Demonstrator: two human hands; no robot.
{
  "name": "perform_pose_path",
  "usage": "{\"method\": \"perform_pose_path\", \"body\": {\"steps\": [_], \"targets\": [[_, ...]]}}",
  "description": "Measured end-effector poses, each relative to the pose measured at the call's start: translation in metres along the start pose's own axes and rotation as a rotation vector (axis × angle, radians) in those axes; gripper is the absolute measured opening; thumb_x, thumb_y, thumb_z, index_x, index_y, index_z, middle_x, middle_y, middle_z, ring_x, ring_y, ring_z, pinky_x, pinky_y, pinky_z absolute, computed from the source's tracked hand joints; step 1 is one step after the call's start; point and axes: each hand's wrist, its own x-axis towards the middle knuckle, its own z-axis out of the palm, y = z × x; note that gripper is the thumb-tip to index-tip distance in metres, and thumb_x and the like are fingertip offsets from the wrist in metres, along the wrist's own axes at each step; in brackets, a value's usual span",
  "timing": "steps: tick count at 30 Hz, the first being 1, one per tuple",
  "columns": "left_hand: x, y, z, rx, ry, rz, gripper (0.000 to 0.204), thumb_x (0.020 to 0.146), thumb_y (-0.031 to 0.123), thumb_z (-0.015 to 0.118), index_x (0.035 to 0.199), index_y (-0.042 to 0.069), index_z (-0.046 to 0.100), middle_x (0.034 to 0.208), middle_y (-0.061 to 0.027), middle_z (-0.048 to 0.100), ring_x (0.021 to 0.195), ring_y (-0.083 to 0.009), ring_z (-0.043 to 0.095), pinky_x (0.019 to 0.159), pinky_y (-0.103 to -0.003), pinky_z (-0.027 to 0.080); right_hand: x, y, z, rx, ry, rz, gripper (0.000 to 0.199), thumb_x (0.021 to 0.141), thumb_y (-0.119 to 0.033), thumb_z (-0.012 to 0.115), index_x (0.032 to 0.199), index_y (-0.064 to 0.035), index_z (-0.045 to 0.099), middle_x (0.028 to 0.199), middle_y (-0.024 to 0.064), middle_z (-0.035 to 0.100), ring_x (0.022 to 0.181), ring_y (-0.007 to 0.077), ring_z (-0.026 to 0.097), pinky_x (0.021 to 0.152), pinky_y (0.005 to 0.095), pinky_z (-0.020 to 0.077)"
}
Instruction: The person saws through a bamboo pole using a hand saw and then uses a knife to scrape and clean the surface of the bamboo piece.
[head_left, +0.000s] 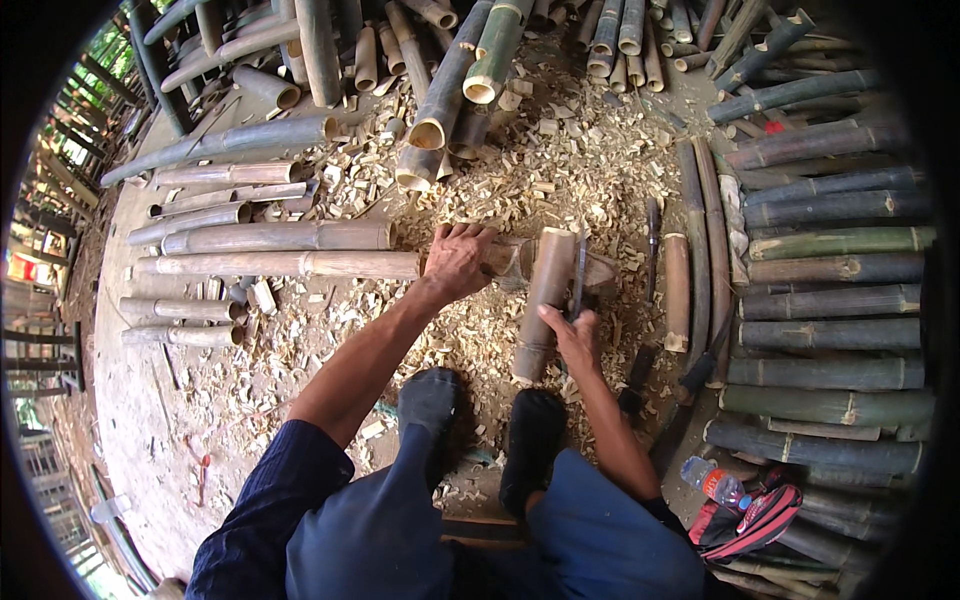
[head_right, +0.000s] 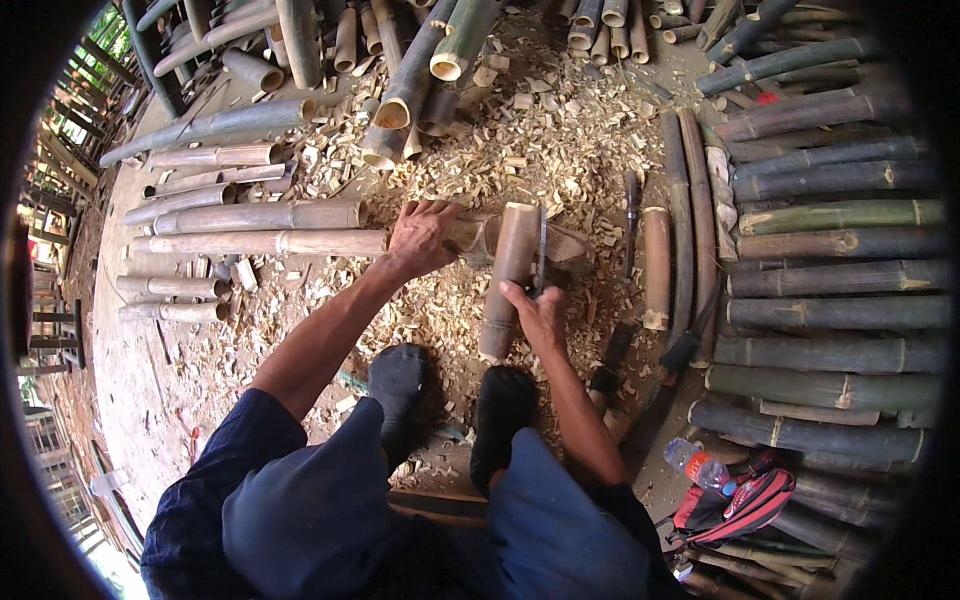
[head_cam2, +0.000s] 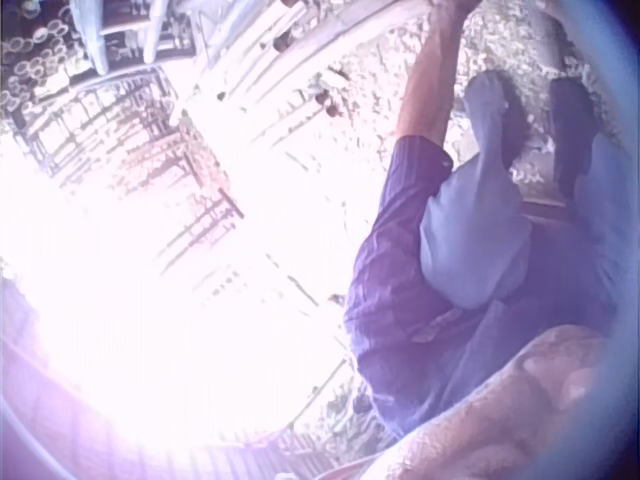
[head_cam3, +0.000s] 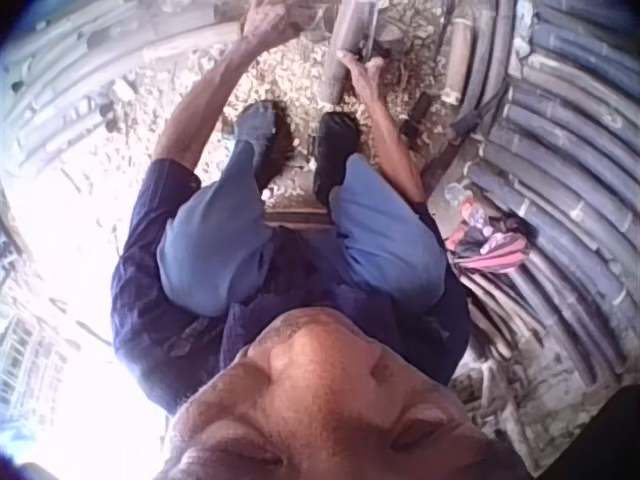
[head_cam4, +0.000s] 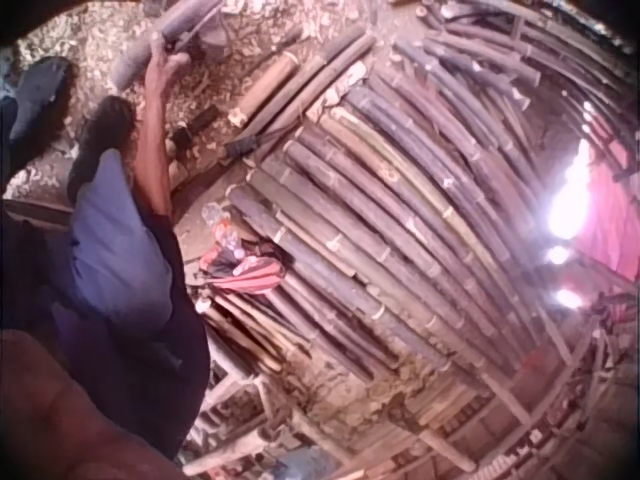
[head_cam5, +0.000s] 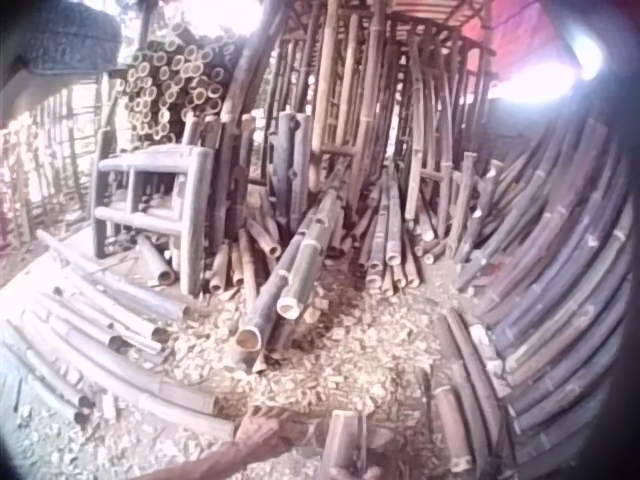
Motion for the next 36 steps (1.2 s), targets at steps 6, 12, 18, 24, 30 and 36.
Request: {"method": "perform_pose_path", "body": {"steps": [6,12,18,24,30,36], "targets": [[-0.003,-0.003,-0.006,-0.001,-0.055,-0.017,0.079,0.072,0.027,0.086,0.143,0.012,0.053,0.139,-0.0111,0.059,0.131,-0.0293,0.053,0.117,-0.049,0.035,-0.019,-0.014,-0.024,0.162,-0.014,0.022,0.061,0.073,-0.056,0.085,0.083,0.0009,0.065,0.080,0.0107,0.068,0.073,0.0215,0.063,0.068,0.0363,0.0509],[0.007,0.003,-0.004,-0.001,-0.042,0.043,0.081,0.073,0.026,0.086,0.145,0.012,0.052,0.140,-0.0109,0.059,0.135,-0.0292,0.051,0.119,-0.050,0.032,0.002,-0.011,-0.004,-0.088,-0.102,0.026,0.065,0.073,-0.060,0.084,0.076,0.0028,0.066,0.072,0.0108,0.066,0.066,0.0235,0.062,0.066,0.0391,0.0514],[0.004,0.008,-0.011,0.072,-0.021,0.036,0.089,0.075,0.026,0.087,0.152,0.014,0.045,0.148,-0.0132,0.051,0.143,-0.0343,0.041,0.120,-0.051,0.032,0.007,0.007,0.005,-0.039,-0.078,-0.041,0.067,0.076,-0.054,0.085,0.100,0.0068,0.068,0.090,0.0135,0.071,0.081,0.0205,0.065,0.075,0.0386,0.0525],[-0.098,0.023,-0.025,-0.533,0.415,-0.261,0.060,0.080,0.020,0.085,0.132,0.005,0.058,0.123,-0.0141,0.062,0.112,-0.0258,0.059,0.096,-0.043,0.049,-0.045,-0.002,-0.018,0.377,0.035,0.168,0.041,0.094,-0.030,0.075,0.126,-0.0074,0.064,0.080,-0.0067,0.046,0.063,0.0046,0.037,0.050,0.0257,0.0303],[-0.160,-0.173,-0.015,-1.280,0.921,-1.162,0.042,0.089,0.022,0.081,0.112,-0.006,0.060,0.086,-0.0138,0.065,0.077,-0.0243,0.069,0.060,-0.039,0.060,-0.077,0.061,-0.061,0.494,0.092,0.332,0.024,0.098,-0.032,0.069,0.094,-0.0109,0.058,0.064,-0.0043,0.043,0.047,0.0090,0.041,0.041,0.0284,0.0345],[-0.146,-0.216,-0.038,-1.361,0.868,-1.275,0.050,0.077,0.027,0.092,0.108,0.002,0.062,0.089,-0.0101,0.061,0.075,-0.0233,0.063,0.065,-0.039,0.058,-0.097,0.037,-0.053,0.534,0.155,0.455,0.021,0.098,-0.027,0.069,0.105,-0.0096,0.060,0.069,-0.0046,0.045,0.052,0.0082,0.044,0.045,0.0270,0.0385]]}}
